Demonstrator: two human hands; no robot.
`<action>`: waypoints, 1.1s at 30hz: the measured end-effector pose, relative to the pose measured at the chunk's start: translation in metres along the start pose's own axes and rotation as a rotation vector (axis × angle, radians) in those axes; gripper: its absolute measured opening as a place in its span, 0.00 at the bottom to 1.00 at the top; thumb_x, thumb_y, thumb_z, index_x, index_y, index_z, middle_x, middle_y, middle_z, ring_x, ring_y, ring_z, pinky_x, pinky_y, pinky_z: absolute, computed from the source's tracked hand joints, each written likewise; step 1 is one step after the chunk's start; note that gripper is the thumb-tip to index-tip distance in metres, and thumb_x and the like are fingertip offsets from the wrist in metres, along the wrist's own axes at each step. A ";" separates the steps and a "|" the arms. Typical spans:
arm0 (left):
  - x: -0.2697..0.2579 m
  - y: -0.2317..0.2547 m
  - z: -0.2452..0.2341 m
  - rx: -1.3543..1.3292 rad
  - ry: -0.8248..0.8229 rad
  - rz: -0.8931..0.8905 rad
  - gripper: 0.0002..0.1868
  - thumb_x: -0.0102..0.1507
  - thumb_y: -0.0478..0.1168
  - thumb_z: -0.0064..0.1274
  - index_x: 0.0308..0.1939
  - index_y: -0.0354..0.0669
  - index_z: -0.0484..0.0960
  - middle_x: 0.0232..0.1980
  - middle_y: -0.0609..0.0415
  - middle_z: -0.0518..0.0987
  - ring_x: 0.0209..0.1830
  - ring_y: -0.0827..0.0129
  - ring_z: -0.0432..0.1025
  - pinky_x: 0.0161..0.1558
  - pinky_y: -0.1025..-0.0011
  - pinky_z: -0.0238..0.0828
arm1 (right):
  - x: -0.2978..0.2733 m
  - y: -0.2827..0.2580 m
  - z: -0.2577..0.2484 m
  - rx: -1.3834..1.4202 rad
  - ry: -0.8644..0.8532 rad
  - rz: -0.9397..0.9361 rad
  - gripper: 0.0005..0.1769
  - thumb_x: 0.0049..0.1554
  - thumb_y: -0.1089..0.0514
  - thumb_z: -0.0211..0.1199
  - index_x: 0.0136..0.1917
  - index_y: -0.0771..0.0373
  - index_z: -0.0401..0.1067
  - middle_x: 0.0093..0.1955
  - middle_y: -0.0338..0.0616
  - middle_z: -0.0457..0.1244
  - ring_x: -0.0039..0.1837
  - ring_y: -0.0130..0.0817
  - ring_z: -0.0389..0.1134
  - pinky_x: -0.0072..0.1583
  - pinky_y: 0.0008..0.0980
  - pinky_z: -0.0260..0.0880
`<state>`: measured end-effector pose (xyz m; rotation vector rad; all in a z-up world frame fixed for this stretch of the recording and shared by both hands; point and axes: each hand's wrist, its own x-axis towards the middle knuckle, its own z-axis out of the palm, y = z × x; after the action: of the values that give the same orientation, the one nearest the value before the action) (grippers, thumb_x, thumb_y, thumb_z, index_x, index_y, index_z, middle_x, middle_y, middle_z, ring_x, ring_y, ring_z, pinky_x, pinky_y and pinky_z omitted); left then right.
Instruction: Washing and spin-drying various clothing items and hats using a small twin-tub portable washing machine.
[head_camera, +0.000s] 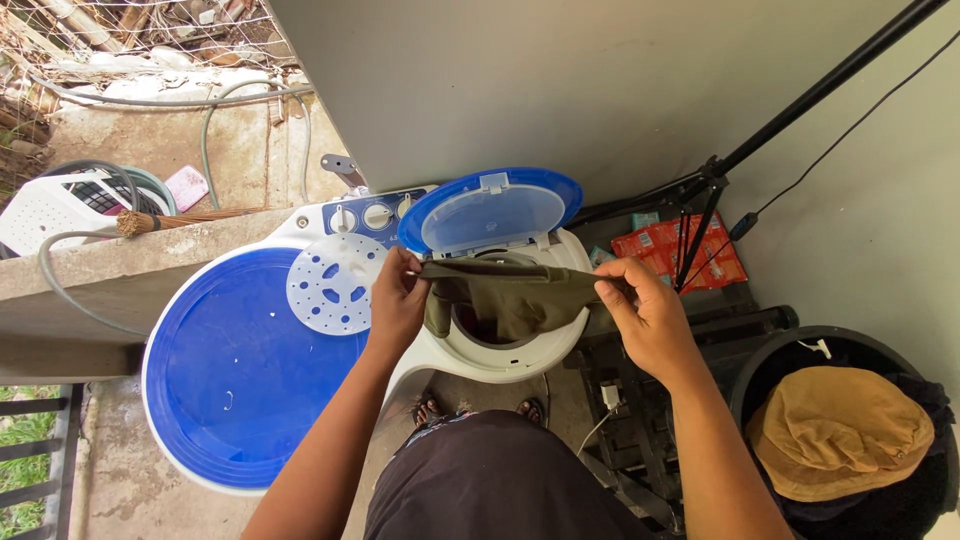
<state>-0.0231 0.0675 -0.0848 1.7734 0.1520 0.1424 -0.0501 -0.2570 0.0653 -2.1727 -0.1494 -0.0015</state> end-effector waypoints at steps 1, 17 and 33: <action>-0.001 -0.001 0.000 -0.001 0.001 0.000 0.10 0.68 0.29 0.54 0.48 0.36 0.67 0.39 0.45 0.72 0.35 0.59 0.68 0.38 0.58 0.66 | 0.000 0.002 0.000 -0.001 -0.001 -0.001 0.09 0.64 0.54 0.61 0.54 0.61 0.73 0.47 0.40 0.69 0.48 0.33 0.69 0.51 0.33 0.69; 0.007 0.124 -0.106 -0.399 -0.706 -0.033 0.33 0.59 0.65 0.59 0.58 0.47 0.79 0.64 0.43 0.76 0.63 0.54 0.72 0.61 0.54 0.70 | -0.002 0.043 -0.077 0.903 -0.206 -0.112 0.23 0.60 0.58 0.63 0.69 0.62 0.70 0.60 0.42 0.68 0.63 0.35 0.68 0.65 0.36 0.68; -0.033 0.001 -0.012 -0.268 -0.389 -0.509 0.23 0.68 0.42 0.54 0.64 0.29 0.78 0.40 0.54 0.83 0.35 0.71 0.72 0.35 0.72 0.66 | -0.045 0.132 0.030 1.622 -0.002 0.856 0.35 0.63 0.41 0.55 0.70 0.71 0.59 0.59 0.56 0.68 0.62 0.48 0.67 0.66 0.48 0.64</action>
<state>-0.0578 0.0728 -0.0822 1.4158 0.2821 -0.5237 -0.0821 -0.3115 -0.0629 -0.4851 0.5993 0.4439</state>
